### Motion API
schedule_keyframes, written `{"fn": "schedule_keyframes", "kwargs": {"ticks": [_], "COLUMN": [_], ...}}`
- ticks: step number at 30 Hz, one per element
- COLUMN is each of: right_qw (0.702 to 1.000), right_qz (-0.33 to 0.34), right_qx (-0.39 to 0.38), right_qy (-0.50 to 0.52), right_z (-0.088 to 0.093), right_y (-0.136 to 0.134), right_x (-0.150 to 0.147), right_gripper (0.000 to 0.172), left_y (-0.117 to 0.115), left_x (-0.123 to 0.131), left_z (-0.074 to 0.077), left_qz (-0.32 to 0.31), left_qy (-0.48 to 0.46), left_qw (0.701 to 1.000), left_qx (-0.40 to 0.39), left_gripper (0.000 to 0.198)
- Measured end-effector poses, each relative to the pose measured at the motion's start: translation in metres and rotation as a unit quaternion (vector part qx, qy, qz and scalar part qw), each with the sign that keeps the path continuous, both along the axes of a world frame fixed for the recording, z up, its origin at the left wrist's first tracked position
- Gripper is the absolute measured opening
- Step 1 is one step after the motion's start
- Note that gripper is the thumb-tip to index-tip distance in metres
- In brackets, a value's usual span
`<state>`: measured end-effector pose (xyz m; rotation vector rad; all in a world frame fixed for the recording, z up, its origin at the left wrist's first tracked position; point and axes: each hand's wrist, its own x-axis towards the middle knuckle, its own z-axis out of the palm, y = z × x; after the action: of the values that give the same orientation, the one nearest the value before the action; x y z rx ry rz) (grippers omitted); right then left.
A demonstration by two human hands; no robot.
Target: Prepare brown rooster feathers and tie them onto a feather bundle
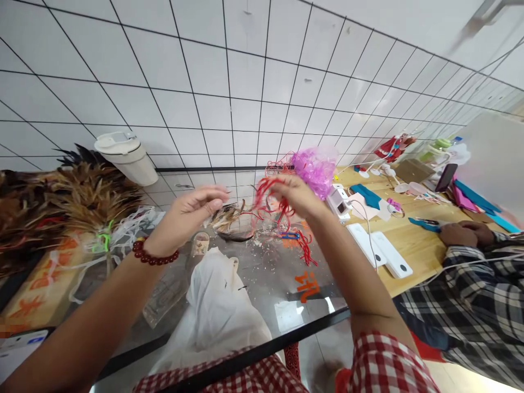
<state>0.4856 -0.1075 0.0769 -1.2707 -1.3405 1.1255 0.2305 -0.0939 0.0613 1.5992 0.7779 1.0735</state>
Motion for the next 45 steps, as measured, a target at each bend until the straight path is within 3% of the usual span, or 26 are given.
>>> {"fn": "schedule_keyframes", "kwargs": {"ticks": [4, 8, 12, 14, 17, 19, 23, 27, 30, 32, 34, 38, 41, 45], "right_qw": [0.972, 0.908, 0.865, 0.866, 0.876, 0.888, 0.882, 0.852, 0.852, 0.860, 0.890, 0.983, 0.994, 0.994], "right_qz": [-0.189, -0.286, -0.271, -0.253, -0.214, -0.144, 0.009, -0.047, -0.071, -0.062, -0.078, -0.110, -0.096, -0.068], "right_qx": [0.056, 0.003, -0.016, 0.018, 0.067, 0.051, -0.016, -0.014, -0.003, -0.001, 0.011, -0.006, -0.048, -0.072], "right_qy": [-0.129, -0.308, -0.423, -0.431, -0.426, -0.435, -0.471, -0.522, -0.519, -0.507, -0.450, -0.144, 0.001, 0.050], "right_z": [0.026, 0.015, -0.006, -0.009, -0.011, -0.017, -0.059, -0.115, -0.133, -0.131, -0.120, -0.093, -0.082, -0.081], "right_y": [0.075, 0.140, 0.160, 0.151, 0.120, 0.088, 0.015, -0.033, -0.043, -0.042, -0.042, -0.049, -0.057, -0.063], "right_x": [0.058, 0.096, 0.114, 0.116, 0.109, 0.099, 0.072, 0.044, 0.035, 0.035, 0.038, 0.040, 0.031, 0.008], "right_gripper": [0.012, 0.010, 0.049, 0.055, 0.039, 0.026, 0.016, 0.031, 0.016, 0.012, 0.009, 0.027, 0.039, 0.040], "left_y": [0.008, 0.009, 0.009, 0.009, 0.005, 0.000, -0.016, -0.031, -0.038, -0.041, -0.043, -0.044, -0.042, -0.041], "left_x": [-0.009, -0.024, -0.046, -0.056, -0.061, -0.057, -0.039, -0.021, -0.009, -0.002, 0.004, 0.020, 0.035, 0.055], "left_z": [-0.021, -0.039, -0.053, -0.057, -0.059, -0.058, -0.061, -0.078, -0.089, -0.092, -0.091, -0.086, -0.085, -0.081], "left_qz": [0.070, 0.076, 0.093, 0.103, 0.109, 0.107, 0.074, 0.030, 0.006, -0.004, -0.009, -0.010, -0.014, -0.008], "left_qy": [-0.032, -0.027, 0.001, 0.027, 0.051, 0.051, 0.031, 0.036, 0.039, 0.037, 0.033, 0.002, -0.015, -0.032], "left_qw": [0.992, 0.986, 0.983, 0.981, 0.979, 0.978, 0.978, 0.976, 0.975, 0.975, 0.975, 0.975, 0.977, 0.977], "left_qx": [-0.098, -0.148, -0.157, -0.161, -0.167, -0.170, -0.194, -0.211, -0.217, -0.218, -0.219, -0.220, -0.212, -0.210], "left_gripper": [0.036, 0.036, 0.034, 0.034, 0.035, 0.036, 0.039, 0.041, 0.042, 0.041, 0.039, 0.034, 0.027, 0.019]}}
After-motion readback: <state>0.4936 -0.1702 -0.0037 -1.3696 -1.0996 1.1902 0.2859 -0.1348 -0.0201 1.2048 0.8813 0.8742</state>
